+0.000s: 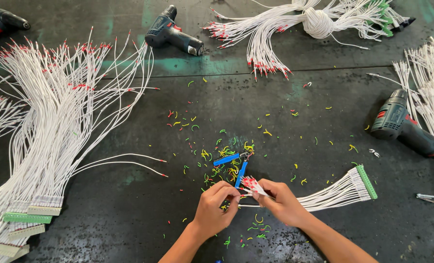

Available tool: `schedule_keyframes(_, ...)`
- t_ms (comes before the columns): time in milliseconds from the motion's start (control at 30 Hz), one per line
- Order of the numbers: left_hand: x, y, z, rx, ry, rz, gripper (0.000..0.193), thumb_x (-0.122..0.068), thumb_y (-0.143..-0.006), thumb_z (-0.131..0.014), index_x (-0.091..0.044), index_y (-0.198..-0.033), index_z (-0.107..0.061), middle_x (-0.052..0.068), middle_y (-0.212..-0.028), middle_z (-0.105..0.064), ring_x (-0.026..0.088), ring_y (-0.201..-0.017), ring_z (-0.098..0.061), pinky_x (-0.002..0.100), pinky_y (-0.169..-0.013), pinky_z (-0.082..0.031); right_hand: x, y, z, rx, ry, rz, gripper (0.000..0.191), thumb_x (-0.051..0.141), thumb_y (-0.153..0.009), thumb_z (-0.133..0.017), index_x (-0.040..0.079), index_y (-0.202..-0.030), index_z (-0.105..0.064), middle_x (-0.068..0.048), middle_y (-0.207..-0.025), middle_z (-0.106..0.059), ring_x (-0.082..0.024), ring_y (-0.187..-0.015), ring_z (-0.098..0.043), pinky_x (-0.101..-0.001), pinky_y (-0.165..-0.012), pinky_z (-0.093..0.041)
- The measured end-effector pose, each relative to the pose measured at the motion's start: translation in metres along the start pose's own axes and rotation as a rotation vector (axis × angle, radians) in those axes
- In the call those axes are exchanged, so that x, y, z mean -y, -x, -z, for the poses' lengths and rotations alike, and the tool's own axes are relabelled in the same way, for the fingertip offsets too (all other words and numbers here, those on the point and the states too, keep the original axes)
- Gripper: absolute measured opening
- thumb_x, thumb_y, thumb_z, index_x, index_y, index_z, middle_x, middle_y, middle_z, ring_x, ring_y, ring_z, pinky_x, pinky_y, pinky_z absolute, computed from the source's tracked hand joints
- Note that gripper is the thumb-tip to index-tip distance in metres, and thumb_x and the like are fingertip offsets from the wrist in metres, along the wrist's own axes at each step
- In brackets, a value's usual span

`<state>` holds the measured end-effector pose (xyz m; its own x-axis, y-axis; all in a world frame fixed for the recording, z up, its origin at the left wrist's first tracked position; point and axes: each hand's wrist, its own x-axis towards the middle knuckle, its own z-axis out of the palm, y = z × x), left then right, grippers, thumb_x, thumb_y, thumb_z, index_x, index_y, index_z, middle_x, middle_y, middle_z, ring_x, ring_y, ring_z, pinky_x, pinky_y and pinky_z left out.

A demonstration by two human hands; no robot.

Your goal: The person inserts stripped wire ends one at a time into a green connector housing, working along a large white wire harness laid on the workbench. They occasionally lift and reposition the harness bundle to reach other wires and continue seating wires into the connector.

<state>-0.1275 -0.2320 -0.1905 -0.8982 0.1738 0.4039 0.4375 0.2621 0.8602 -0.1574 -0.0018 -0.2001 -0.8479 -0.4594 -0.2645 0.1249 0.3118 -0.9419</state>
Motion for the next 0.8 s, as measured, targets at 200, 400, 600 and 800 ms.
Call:
schedule_keyframes(200, 0.000, 0.003, -0.003, 0.022, -0.021, 0.032, 0.015, 0.007, -0.080, -0.073, 0.000, -0.091, -0.066, 0.008, -0.086, -0.067, 0.021, -0.072, -0.071, 0.030, -0.064, -0.058, 0.000, 0.004, -0.006, -0.062, 0.014, -0.045, 0.018, 0.014, -0.093, -0.072, 0.003, -0.085, -0.061, 0.003, -0.069, -0.053, -0.004, -0.062, -0.041, -0.0264, -0.052, -0.035)
schedule_keyframes(400, -0.002, 0.005, -0.007, 0.029, -0.036, 0.034, 0.016, 0.006, -0.079, -0.074, -0.001, -0.091, -0.066, 0.008, -0.087, -0.066, 0.020, -0.072, -0.071, 0.029, -0.063, -0.059, 0.005, 0.005, -0.008, -0.034, 0.012, -0.057, 0.013, 0.013, -0.092, -0.072, 0.003, -0.086, -0.066, 0.003, -0.068, -0.059, -0.003, -0.060, -0.044, -0.0264, -0.050, -0.035)
schedule_keyframes(600, -0.002, 0.004, -0.009, 0.010, -0.057, -0.003, 0.018, 0.008, -0.077, -0.075, -0.001, -0.091, -0.066, 0.008, -0.087, -0.067, 0.021, -0.073, -0.070, 0.031, -0.064, -0.058, 0.001, 0.006, -0.006, -0.017, 0.003, -0.115, 0.014, 0.013, -0.095, -0.069, 0.003, -0.086, -0.067, 0.002, -0.066, -0.062, -0.003, -0.054, -0.047, -0.0261, -0.046, -0.036)
schedule_keyframes(800, 0.000, 0.006, -0.011, 0.017, -0.039, 0.009, 0.019, 0.008, -0.077, -0.074, -0.001, -0.091, -0.066, 0.008, -0.087, -0.067, 0.023, -0.074, -0.070, 0.032, -0.064, -0.057, -0.007, 0.007, -0.011, -0.079, -0.020, 0.000, 0.011, 0.010, -0.093, -0.073, 0.002, -0.087, -0.069, 0.001, -0.068, -0.066, -0.001, -0.054, -0.048, -0.0237, -0.046, -0.037)
